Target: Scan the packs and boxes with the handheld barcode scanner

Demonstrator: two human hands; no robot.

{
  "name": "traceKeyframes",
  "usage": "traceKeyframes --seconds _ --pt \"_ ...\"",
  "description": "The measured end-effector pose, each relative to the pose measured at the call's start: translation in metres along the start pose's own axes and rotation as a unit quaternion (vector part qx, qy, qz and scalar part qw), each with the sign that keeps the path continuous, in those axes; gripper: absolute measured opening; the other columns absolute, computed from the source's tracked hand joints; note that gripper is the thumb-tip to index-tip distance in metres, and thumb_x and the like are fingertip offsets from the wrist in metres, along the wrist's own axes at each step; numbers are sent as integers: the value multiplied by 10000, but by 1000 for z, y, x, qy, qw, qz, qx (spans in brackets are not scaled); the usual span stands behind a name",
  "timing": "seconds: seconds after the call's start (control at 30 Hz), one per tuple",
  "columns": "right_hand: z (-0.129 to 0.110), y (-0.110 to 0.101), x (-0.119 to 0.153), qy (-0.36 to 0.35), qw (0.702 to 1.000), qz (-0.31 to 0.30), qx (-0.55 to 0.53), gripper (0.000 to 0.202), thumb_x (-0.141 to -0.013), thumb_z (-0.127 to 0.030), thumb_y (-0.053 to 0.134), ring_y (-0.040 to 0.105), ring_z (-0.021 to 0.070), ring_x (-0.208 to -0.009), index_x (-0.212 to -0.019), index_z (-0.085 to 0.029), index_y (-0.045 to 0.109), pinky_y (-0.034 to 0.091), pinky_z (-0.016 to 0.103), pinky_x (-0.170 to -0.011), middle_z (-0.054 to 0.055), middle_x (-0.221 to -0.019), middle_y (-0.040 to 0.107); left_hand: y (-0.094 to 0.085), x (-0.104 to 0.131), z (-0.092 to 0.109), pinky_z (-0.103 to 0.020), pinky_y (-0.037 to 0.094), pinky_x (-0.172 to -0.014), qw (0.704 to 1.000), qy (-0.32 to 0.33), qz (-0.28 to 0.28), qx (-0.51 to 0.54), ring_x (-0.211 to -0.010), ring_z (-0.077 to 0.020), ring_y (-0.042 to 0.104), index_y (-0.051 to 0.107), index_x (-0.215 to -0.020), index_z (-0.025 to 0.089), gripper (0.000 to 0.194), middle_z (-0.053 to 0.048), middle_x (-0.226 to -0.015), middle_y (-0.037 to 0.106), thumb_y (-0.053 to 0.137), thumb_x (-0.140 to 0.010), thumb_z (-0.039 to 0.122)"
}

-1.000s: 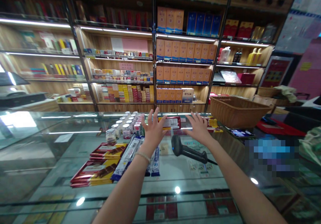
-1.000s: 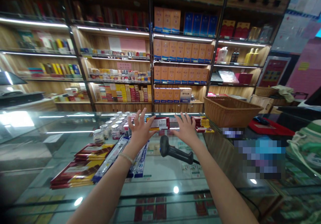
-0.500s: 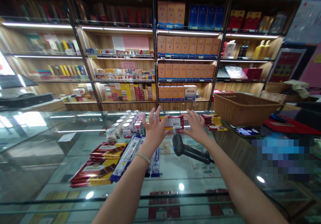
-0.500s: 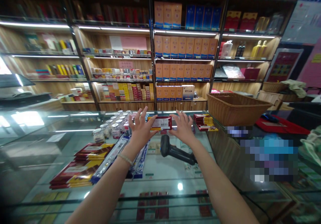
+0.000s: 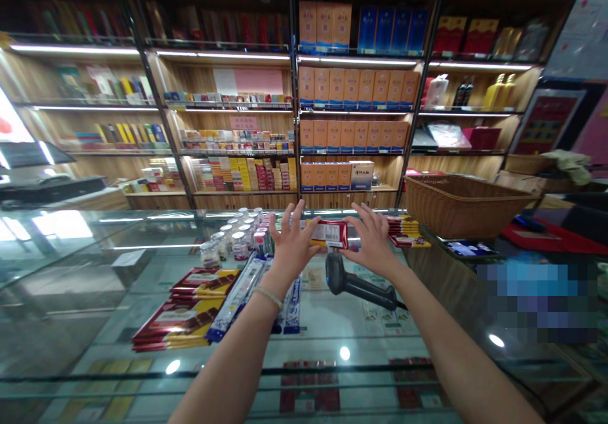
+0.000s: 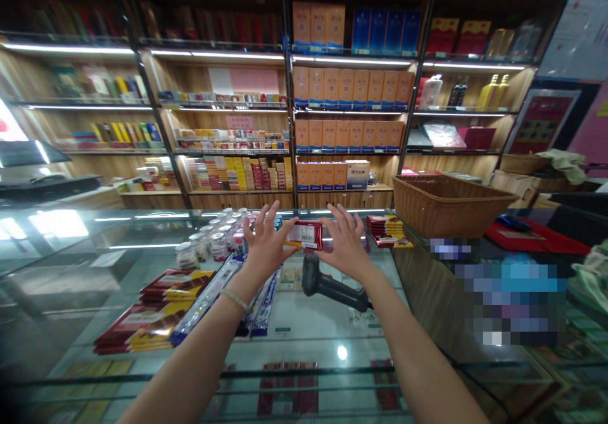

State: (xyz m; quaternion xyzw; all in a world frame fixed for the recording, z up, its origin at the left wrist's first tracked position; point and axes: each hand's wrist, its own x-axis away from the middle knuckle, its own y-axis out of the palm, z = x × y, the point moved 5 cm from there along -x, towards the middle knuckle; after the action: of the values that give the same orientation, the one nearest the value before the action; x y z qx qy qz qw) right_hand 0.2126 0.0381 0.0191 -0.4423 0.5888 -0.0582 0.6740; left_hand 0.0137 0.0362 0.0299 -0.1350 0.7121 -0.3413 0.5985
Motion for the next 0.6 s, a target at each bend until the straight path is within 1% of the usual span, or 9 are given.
traceKeyframes --seconds 0.13,0.23,0.33,0.43,0.5,0.6 --pt "-14 -7 0 -34 999 8 -8 588 -816 -445 712 203 316 -1556 -1343 -243 545 105 545 -1241 134 -1647 345 -1 0 3 -713 9 -1230 1000 10 -1 -6 -1559 -398 249 626 -1348 360 716 -118 -1708 263 901 -688 391" --pt "-17 -7 1 -39 999 12 -21 594 -814 -439 705 211 322 -1554 -1347 -242 532 119 547 -1238 140 -1646 345 -1 0 4 -713 8 -1229 1000 11 -7 -8 -1560 -397 249 616 -1364 364 713 -116 -1707 267 888 -706 390" --pt "-14 -4 1 -24 999 24 -36 591 -825 -442 688 228 323 -1549 -1353 -241 515 128 552 -1234 148 -1645 337 -2 0 4 -703 16 -1231 1000 3 -8 -4 -1562 -399 245 582 -1410 376 748 -109 -1715 246 875 -722 386" --pt "-7 -1 1 9 998 40 -40 620 -815 -450 693 219 336 -1547 -1368 -248 499 144 556 -1224 145 -1661 295 -3 -1 2 -697 12 -1232 1000 -9 -4 2 -1564 -402 235 553 -1448 374 755 -122 -1713 247 846 -754 417" --pt "-3 -1 0 29 998 53 -36 630 -810 -448 699 214 340 -1544 -1370 -245 494 153 551 -1222 147 -1663 281 -5 -3 3 -694 16 -1231 1000 -13 3 11 -1565 -399 232 590 -1415 369 671 -126 -1711 257 812 -788 451" --pt "-2 -1 0 36 997 63 -29 620 -812 -445 701 212 340 -1544 -1358 -231 499 159 548 -1224 159 -1664 268 -12 -5 8 -688 31 -1229 999 -17 22 31 -1561 -379 246 708 -1249 373 396 -94 -1701 294 718 -870 486"
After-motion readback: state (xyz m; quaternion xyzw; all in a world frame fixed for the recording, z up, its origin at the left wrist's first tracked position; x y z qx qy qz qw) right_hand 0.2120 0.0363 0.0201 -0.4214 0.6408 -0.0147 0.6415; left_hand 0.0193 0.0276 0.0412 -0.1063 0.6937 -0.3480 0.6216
